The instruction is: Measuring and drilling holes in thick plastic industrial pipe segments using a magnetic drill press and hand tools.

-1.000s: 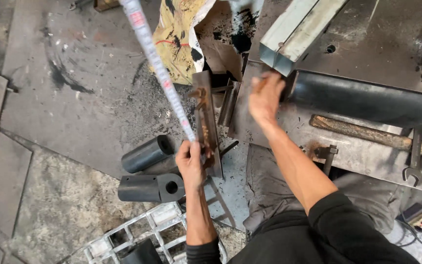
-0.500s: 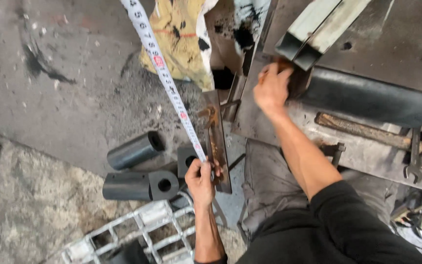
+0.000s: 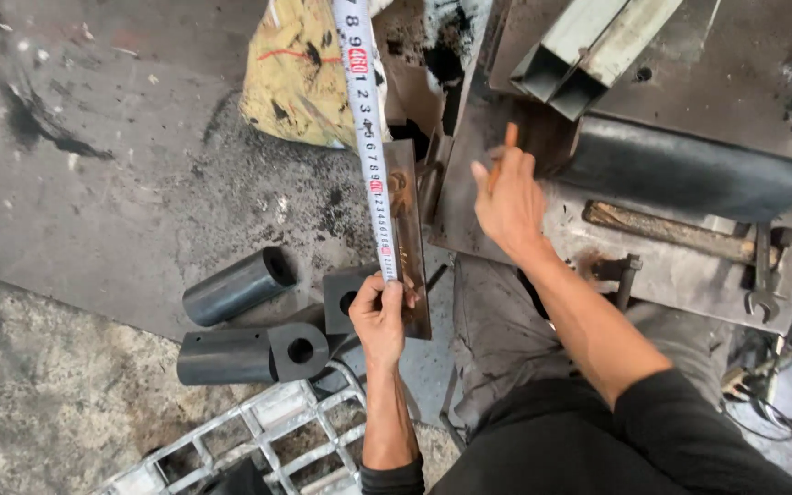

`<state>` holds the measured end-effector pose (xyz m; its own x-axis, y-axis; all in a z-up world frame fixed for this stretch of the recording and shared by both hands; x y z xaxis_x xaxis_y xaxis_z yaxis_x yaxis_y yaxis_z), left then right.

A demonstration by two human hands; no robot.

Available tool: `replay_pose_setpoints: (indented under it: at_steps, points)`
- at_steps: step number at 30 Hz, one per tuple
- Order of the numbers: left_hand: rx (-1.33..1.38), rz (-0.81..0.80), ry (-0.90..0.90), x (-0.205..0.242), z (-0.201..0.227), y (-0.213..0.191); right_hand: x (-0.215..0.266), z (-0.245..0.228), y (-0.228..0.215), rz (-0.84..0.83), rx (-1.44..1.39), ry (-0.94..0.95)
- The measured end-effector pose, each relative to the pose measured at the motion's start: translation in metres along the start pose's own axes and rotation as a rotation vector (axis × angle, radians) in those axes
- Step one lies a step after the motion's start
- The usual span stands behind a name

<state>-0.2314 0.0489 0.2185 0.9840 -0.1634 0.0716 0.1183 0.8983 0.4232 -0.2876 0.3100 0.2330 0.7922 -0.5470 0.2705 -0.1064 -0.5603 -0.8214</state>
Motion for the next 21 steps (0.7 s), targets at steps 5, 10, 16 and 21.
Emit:
replay_pose_setpoints:
  at_steps: [5, 10, 16, 21]
  points:
    - [-0.029, 0.032, -0.042, -0.002, -0.012, -0.006, 0.004, 0.024, 0.021, 0.027, 0.046, -0.008]
    - [0.022, 0.016, -0.032, 0.004, -0.015, -0.013, -0.010, 0.050, 0.028, 0.118, 0.077, 0.002]
    - [-0.070, 0.081, -0.041, 0.010, -0.014, -0.014, -0.076, 0.000, 0.012, 0.166, -0.046, 0.091]
    - [-0.047, 0.127, -0.104, 0.008, -0.013, -0.013, -0.111, -0.002, 0.040, 0.112, -0.039, -0.072]
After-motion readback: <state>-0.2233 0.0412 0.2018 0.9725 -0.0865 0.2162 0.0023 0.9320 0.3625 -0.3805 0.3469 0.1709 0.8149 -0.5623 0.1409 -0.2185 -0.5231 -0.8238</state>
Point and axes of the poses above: each hand's wrist, its own x-axis away from the middle knuckle, its own y-axis out of the palm, z = x × y, the point moved 5 cm from there along -x, towards the middle knuckle, and after that the axes turned 7 degrees about x, right-handed, at the moved point
